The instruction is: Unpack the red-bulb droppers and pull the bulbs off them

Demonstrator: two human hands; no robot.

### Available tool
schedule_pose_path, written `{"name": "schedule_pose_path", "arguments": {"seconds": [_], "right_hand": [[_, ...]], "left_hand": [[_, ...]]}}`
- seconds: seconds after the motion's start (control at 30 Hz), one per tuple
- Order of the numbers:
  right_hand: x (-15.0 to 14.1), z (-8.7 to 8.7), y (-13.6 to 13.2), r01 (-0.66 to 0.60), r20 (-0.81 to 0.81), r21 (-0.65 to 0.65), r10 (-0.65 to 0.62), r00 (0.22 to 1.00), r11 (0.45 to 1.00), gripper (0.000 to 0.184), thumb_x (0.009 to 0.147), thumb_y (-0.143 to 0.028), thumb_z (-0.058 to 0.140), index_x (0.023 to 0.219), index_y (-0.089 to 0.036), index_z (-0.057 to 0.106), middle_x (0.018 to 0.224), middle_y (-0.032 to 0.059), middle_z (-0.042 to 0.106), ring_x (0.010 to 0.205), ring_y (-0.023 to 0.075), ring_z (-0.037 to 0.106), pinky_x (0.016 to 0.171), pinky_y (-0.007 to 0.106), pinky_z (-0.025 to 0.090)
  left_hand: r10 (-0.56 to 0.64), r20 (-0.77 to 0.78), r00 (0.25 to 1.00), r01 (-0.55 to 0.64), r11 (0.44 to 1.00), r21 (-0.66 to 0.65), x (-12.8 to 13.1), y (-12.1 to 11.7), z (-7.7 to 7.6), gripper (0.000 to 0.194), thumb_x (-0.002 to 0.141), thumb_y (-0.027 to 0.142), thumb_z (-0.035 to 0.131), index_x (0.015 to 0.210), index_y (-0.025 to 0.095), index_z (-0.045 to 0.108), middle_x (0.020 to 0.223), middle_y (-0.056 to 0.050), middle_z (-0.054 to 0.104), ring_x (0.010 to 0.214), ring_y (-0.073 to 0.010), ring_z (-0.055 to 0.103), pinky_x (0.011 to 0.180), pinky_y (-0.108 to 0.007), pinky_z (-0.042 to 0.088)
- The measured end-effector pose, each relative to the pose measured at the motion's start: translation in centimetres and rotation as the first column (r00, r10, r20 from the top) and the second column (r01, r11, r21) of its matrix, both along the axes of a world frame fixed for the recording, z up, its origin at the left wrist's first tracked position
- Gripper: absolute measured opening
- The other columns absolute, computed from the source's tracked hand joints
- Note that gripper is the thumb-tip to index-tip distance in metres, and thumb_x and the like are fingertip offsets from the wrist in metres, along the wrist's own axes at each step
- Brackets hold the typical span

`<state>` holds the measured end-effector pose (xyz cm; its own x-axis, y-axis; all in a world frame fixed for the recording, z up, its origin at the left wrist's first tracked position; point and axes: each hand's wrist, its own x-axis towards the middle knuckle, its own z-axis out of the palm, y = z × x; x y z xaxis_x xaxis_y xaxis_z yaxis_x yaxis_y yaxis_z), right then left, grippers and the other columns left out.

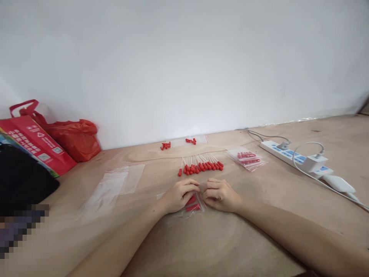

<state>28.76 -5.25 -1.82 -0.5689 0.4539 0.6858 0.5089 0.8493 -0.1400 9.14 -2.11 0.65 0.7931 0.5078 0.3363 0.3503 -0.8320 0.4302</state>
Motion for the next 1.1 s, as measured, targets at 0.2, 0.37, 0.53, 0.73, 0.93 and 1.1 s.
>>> {"name": "schedule_pose_path", "arguments": {"seconds": [0.2, 0.37, 0.53, 0.73, 0.93, 1.1], "right_hand": [[-0.06, 0.14, -0.01, -0.020, 0.031, 0.001, 0.020, 0.999, 1.000, 0.016, 0.075, -0.013, 0.048, 0.063, -0.020, 0.056, 0.067, 0.0018, 0.058, 0.065, 0.0120, 0.049, 0.057, 0.022, 0.038], [-0.15, 0.04, 0.02, -0.059, 0.026, -0.014, 0.059, 0.998, 0.998, 0.012, 0.074, -0.013, 0.050, 0.070, -0.020, 0.058, 0.072, 0.0016, 0.059, 0.068, 0.0122, 0.050, 0.059, 0.023, 0.039], [-0.16, 0.03, -0.09, -0.065, 0.021, 0.016, 0.065, 0.998, 0.998, 0.014, 0.078, -0.017, 0.048, 0.075, -0.021, 0.061, 0.072, 0.0018, 0.060, 0.068, 0.0116, 0.050, 0.058, 0.022, 0.039], [-0.17, 0.48, -0.30, -0.036, -0.002, 0.217, 0.037, 0.999, 0.975, 0.016, 0.081, -0.019, 0.048, 0.076, -0.020, 0.063, 0.070, 0.0015, 0.061, 0.063, 0.0110, 0.048, 0.052, 0.021, 0.037], [-0.28, 0.73, -0.38, -0.012, -0.003, 0.279, 0.013, 1.000, 0.960, 0.016, 0.080, -0.016, 0.049, 0.069, -0.016, 0.060, 0.062, 0.0011, 0.058, 0.060, 0.0105, 0.046, 0.051, 0.021, 0.036], [-0.50, 0.50, -0.26, 0.039, 0.010, 0.275, -0.043, 0.999, 0.961, 0.020, 0.079, -0.016, 0.048, 0.061, -0.017, 0.055, 0.058, 0.0001, 0.054, 0.056, 0.0097, 0.043, 0.048, 0.021, 0.033]], "left_hand": [[-0.009, 0.002, 1.000, 0.009, 1.000, -0.021, 0.09, -0.14, 0.19, 0.026, 0.080, 0.007, 0.037, 0.084, 0.018, 0.060, 0.098, -0.005, 0.060, 0.092, -0.0136, 0.056, 0.083, -0.027, 0.044], [-0.023, -0.032, 0.999, 0.023, 1.000, -0.010, 0.06, -0.11, 0.12, 0.028, 0.080, 0.007, 0.035, 0.088, 0.017, 0.060, 0.102, -0.006, 0.059, 0.093, -0.0140, 0.055, 0.083, -0.027, 0.044], [-0.059, -0.070, 0.996, 0.058, 0.998, -0.008, 0.05, -0.15, 0.34, 0.032, 0.081, 0.007, 0.033, 0.091, 0.017, 0.061, 0.103, -0.006, 0.059, 0.094, -0.0144, 0.054, 0.084, -0.027, 0.043], [-0.101, -0.045, 0.994, 0.102, 0.994, 0.028, 0.02, -0.37, 0.52, 0.023, 0.082, 0.014, 0.040, 0.090, 0.016, 0.061, 0.101, -0.008, 0.059, 0.093, -0.0158, 0.054, 0.083, -0.029, 0.043], [-0.080, 0.043, 0.996, 0.078, 0.996, 0.031, 0.00, -0.11, 0.21, 0.018, 0.077, 0.013, 0.045, 0.082, 0.016, 0.062, 0.098, -0.007, 0.060, 0.085, -0.0138, 0.058, 0.078, -0.026, 0.045], [-0.082, 0.033, 0.996, 0.082, 0.996, 0.022, 0.16, -0.24, 0.86, 0.011, 0.072, 0.010, 0.047, 0.074, 0.016, 0.056, 0.085, -0.005, 0.062, 0.087, -0.0155, 0.057, 0.077, -0.027, 0.045]]}}
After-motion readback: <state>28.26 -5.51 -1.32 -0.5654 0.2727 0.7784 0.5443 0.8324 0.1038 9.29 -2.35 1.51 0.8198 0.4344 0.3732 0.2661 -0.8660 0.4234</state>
